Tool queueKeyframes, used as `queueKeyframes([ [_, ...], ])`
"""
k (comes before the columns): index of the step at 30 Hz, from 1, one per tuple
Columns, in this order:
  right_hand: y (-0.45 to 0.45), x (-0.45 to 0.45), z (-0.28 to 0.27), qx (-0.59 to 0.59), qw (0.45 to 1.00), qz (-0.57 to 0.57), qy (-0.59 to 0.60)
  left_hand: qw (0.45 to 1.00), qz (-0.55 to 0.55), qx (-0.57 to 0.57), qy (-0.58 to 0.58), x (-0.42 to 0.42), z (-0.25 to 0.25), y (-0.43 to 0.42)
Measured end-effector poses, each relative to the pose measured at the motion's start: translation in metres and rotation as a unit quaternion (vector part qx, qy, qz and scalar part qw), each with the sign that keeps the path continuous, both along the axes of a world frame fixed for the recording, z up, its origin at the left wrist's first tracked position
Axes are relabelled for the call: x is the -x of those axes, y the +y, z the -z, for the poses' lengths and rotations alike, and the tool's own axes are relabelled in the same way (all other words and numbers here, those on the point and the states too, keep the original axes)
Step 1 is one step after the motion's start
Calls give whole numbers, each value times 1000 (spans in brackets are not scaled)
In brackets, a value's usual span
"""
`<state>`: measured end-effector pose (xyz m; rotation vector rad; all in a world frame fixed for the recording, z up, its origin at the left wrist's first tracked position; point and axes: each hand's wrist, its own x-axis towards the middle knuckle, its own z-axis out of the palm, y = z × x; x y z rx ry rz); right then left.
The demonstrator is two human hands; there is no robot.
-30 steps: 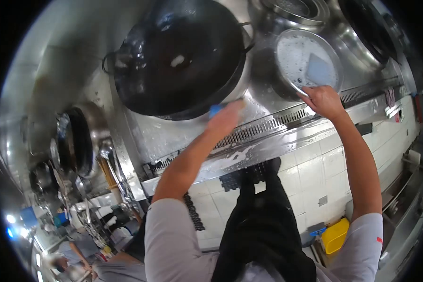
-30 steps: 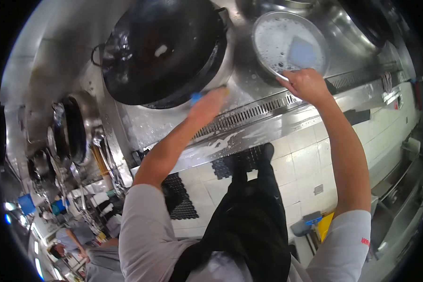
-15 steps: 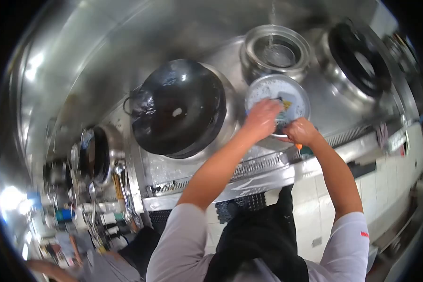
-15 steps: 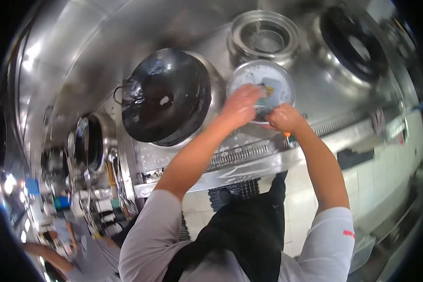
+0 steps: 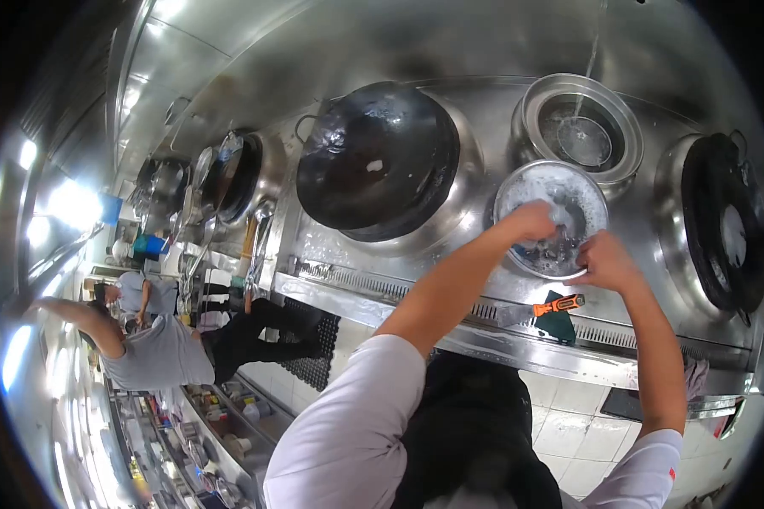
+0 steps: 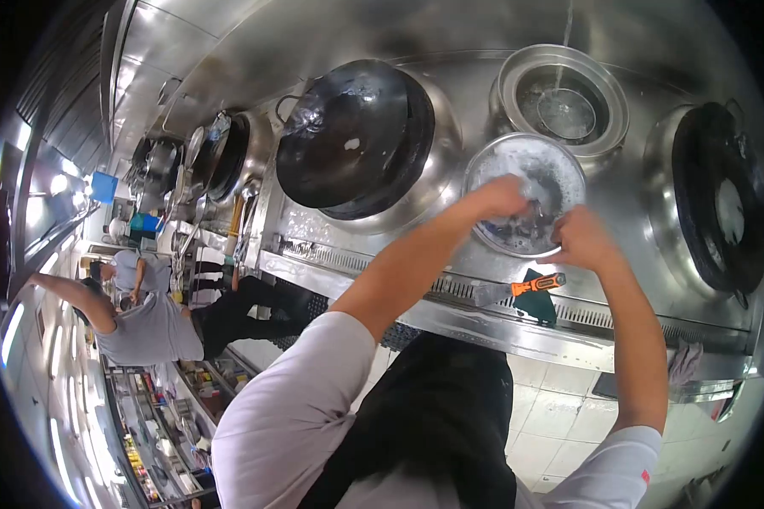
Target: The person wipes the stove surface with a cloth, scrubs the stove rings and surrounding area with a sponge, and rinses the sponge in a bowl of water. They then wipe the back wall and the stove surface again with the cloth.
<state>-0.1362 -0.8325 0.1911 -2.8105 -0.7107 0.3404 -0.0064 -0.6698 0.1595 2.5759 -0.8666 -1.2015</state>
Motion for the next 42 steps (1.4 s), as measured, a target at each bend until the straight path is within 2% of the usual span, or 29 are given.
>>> queueKeyframes([
  [1,2,2,-19,-1,995,47,92,989,-91,114,-13,4,-14,14],
  [2,3,4,-22,4,994,58,92,958,-172,229,-23,10,-32,24],
  [4,10,8,-17,-272,944,142,120,926,-179,333,-11,25,-76,42],
  [5,19,5,-15,-406,864,230,189,923,-171,343,-4,29,-70,43],
  [7,44,-13,-13,-618,645,351,281,849,-172,496,55,32,-46,51],
  [8,53,-24,-10,-695,523,385,307,845,-166,505,58,37,-45,51],
  [10,62,-43,18,-724,531,371,238,841,-245,452,170,49,-41,53],
  [11,75,-41,3,-665,570,441,198,840,-220,488,86,46,-26,52],
  [12,74,-40,5,-662,573,443,194,837,-218,494,88,46,-22,53],
  [14,76,-48,21,-712,540,406,191,746,-315,562,166,44,-16,56],
  [15,78,-52,23,-724,524,419,161,745,-311,566,168,42,-16,56],
  [18,80,-43,14,-751,498,416,126,685,-417,587,112,36,-20,59],
  [19,75,-45,25,-717,526,445,103,684,-416,588,115,35,-22,63],
  [21,67,-45,29,-693,542,467,93,633,-439,628,111,32,-36,71],
  [22,64,-45,30,-668,557,486,86,632,-437,630,113,31,-43,76],
  [24,61,-43,31,-649,571,498,67,590,-412,650,243,32,-48,82],
  [25,61,-42,32,-630,585,507,53,610,-388,632,279,34,-47,81],
  [26,63,-42,25,-629,590,504,53,607,-389,636,277,38,-50,76],
  [28,73,-40,7,-709,520,447,165,714,-309,588,221,53,-57,59],
  [29,73,-40,11,-749,495,386,211,708,-318,594,212,49,-47,53],
  [31,68,-42,10,-741,495,398,218,782,-258,549,141,28,-19,46],
  [34,63,-31,2,-745,486,404,213,756,-337,559,52,30,-21,52],
  [35,64,-29,-1,-760,477,397,192,754,-344,558,44,29,-17,54],
  [36,69,-28,1,-761,478,392,198,729,-390,561,46,28,-10,55],
  [38,70,-23,4,-695,537,463,120,678,-470,562,56,31,4,53],
  [39,68,-28,20,-670,548,497,62,681,-469,559,59,37,3,54],
  [40,62,-30,35,-670,544,502,59,670,-430,594,120,43,3,56],
  [41,64,-31,38,-585,609,535,-17,654,-387,624,182,47,-1,57],
  [42,68,-28,32,-486,663,562,-92,658,-381,621,189,53,-11,57],
])
